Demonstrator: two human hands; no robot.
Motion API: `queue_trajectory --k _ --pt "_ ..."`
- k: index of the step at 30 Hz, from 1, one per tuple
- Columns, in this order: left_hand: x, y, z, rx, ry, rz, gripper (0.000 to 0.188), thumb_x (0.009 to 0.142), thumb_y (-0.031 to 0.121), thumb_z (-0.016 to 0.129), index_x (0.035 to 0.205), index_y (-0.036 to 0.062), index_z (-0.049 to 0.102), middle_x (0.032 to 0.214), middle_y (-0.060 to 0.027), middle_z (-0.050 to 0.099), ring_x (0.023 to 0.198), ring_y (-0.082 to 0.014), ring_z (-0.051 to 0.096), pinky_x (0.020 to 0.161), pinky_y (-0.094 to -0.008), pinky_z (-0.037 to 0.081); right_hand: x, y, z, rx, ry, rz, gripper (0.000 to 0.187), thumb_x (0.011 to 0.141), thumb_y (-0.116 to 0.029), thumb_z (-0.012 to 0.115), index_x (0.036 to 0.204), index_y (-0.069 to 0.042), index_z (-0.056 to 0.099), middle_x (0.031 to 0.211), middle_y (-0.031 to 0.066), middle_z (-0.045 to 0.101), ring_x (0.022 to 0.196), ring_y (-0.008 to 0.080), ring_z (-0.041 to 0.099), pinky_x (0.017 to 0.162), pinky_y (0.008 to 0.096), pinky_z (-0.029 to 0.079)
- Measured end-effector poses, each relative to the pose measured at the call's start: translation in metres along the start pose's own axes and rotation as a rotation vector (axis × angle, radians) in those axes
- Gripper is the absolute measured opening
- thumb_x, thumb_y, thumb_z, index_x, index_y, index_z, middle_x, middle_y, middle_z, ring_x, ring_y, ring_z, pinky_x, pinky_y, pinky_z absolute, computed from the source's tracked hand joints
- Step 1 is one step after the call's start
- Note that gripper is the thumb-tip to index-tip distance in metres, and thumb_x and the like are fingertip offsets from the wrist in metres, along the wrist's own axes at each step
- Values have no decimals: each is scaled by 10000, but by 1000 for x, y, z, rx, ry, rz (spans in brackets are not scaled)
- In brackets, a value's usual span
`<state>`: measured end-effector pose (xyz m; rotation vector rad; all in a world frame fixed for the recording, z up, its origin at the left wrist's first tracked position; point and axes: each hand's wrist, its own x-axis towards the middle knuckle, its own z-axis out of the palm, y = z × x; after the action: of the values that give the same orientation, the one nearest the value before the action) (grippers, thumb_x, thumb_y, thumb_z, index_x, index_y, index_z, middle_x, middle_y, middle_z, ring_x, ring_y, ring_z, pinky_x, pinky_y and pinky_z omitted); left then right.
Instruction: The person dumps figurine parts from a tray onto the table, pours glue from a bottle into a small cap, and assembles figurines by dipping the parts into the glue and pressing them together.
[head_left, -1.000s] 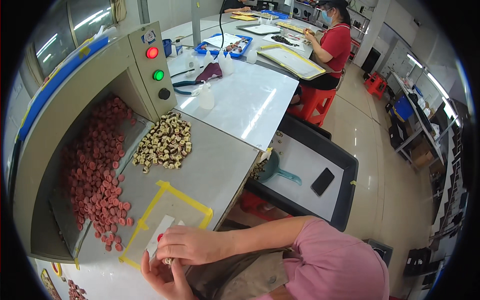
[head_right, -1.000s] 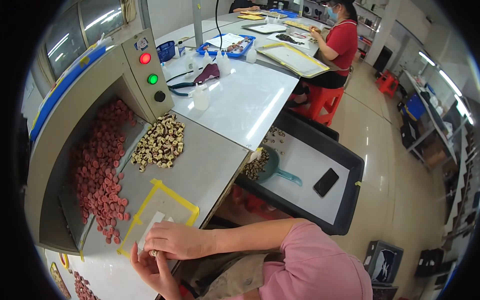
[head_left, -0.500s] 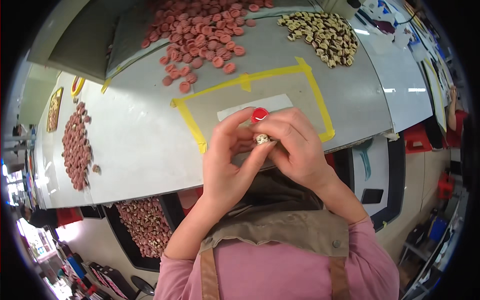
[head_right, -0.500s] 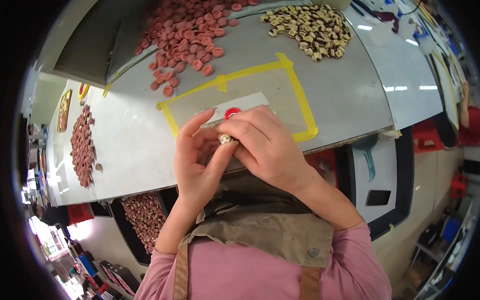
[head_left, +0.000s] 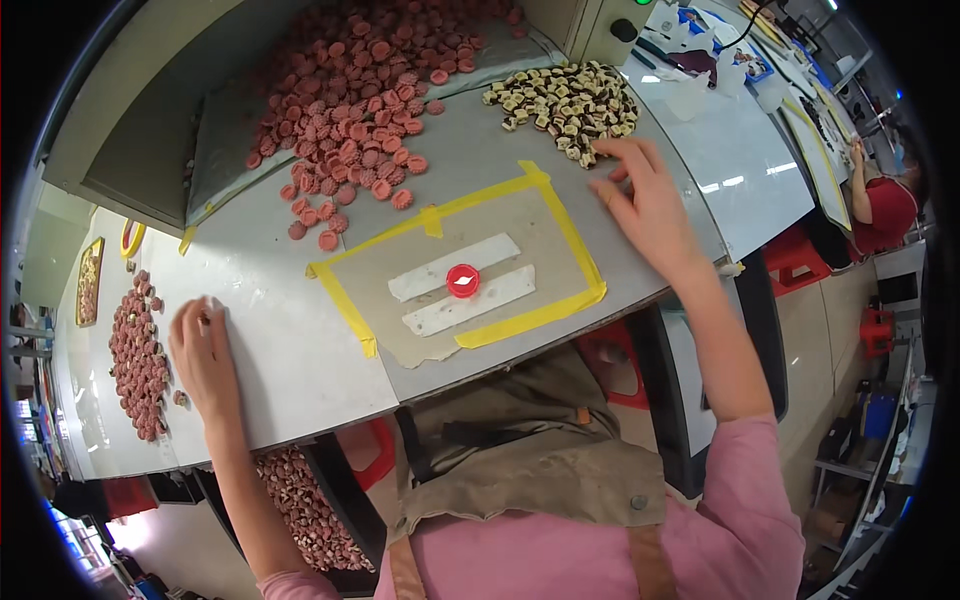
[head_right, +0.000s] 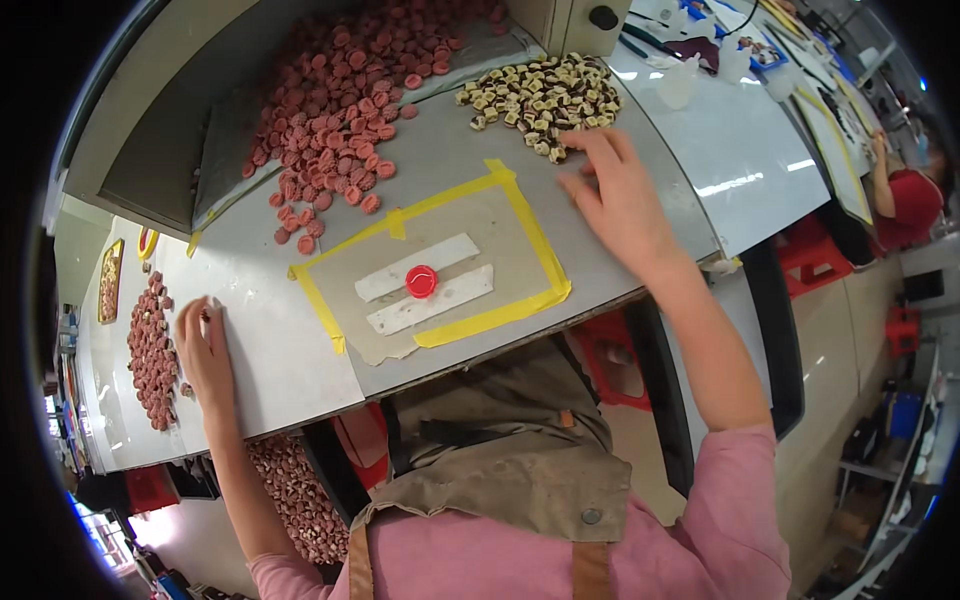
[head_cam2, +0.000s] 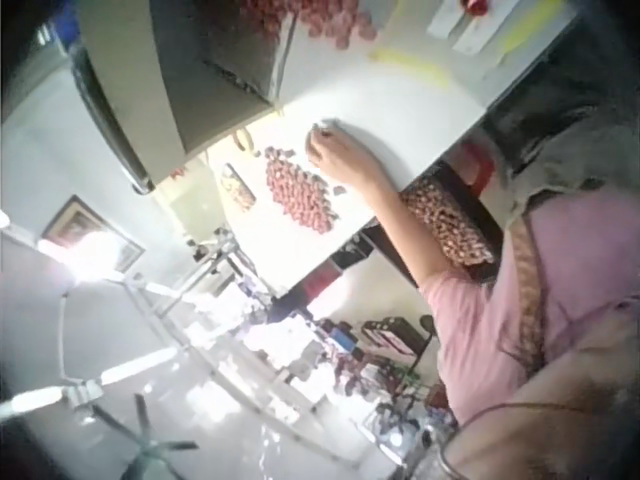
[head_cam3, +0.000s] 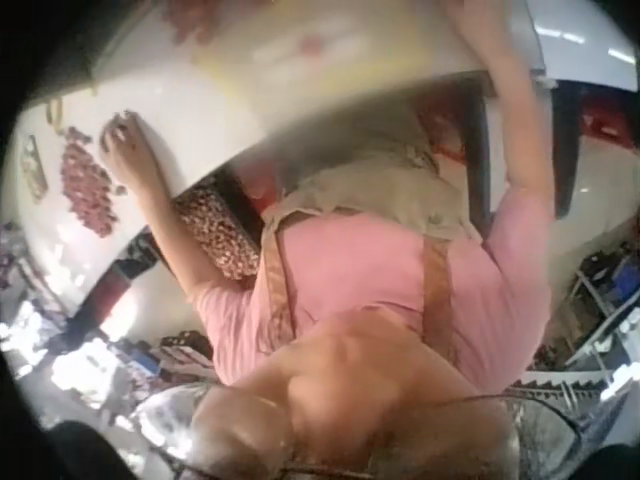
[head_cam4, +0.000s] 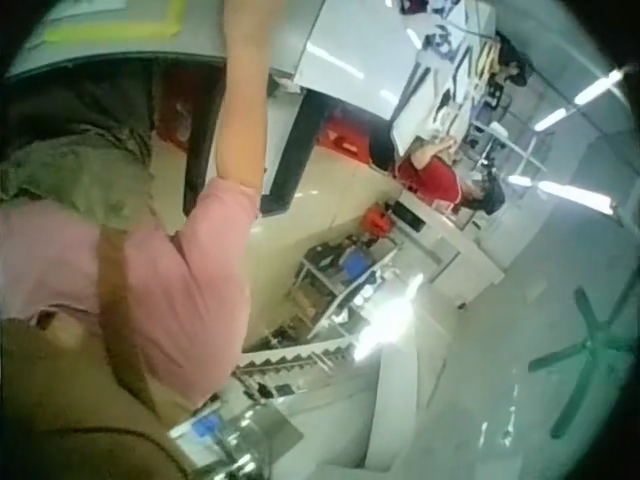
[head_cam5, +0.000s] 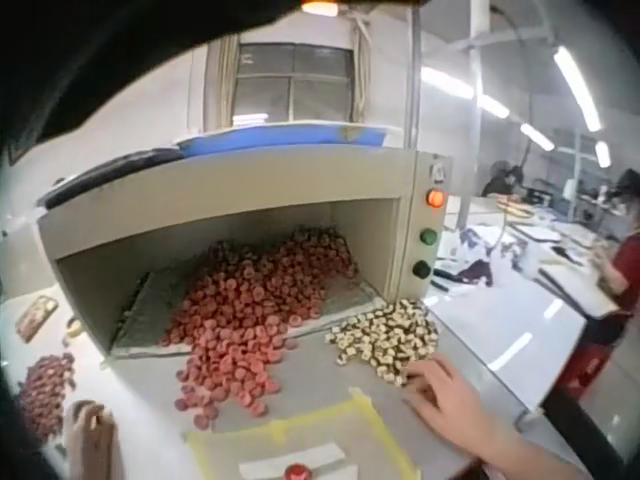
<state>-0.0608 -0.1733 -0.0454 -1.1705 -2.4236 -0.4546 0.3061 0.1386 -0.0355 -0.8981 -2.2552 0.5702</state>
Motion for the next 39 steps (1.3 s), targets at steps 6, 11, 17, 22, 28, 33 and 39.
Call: queue_trajectory --k 6,11,17,22,28,33,39 --pt "13 57 -6 -301 37 151 362 807 104 689 1148 29 594 1156 -150 577 1079 -296 550 927 -385 436 19 3 11 -170 -108 -119 207 874 -60 615 1074 -50 563 1062 108 544 808 211 587 695 303 489" --pt "23 105 12 -483 -111 222 278 844 148 663 1098 50 606 1142 -138 549 1019 -313 558 790 -372 491 -1 -25 2 -16 -170 -52 175 885 -73 594 1049 -20 562 1016 100 565 807 197 585 713 295 483" --pt "23 111 25 -603 -185 215 215 836 92 651 1042 48 607 1080 -125 564 850 -285 599 748 -360 492 -18 -59 -3 141 -401 -18 179 856 -45 575 1028 3 569 984 90 578 845 182 582 766 286 472" --pt "20 112 26 -421 -44 435 177 820 36 641 993 36 603 1008 -113 583 798 -281 598 741 -350 494 -12 -60 19 18 -446 -306 156 863 -15 552 1013 -16 593 976 123 573 878 277 592 770 328 479" --pt "-11 132 5 -845 -172 126 221 849 -13 604 1065 30 617 994 -89 586 858 -188 601 762 -284 486 -2 -56 37 -47 -367 -287 185 858 -42 601 1042 -21 604 985 133 586 860 298 594 726 355 486" --pt "-32 153 -8 -1832 -559 -587 283 962 112 525 1205 -28 561 1128 -76 573 982 -149 602 854 -254 477 -3 -60 40 -92 -364 -355 182 855 -51 615 1035 -25 610 962 123 595 848 291 595 718 344 487" --pt "-45 149 9 -2181 -635 -628 385 990 202 511 1311 -6 475 1122 -61 587 996 -132 583 880 -263 463 5 -68 40 -76 -474 -354 177 859 -65 615 1032 -29 617 964 117 590 846 273 594 725 330 486"
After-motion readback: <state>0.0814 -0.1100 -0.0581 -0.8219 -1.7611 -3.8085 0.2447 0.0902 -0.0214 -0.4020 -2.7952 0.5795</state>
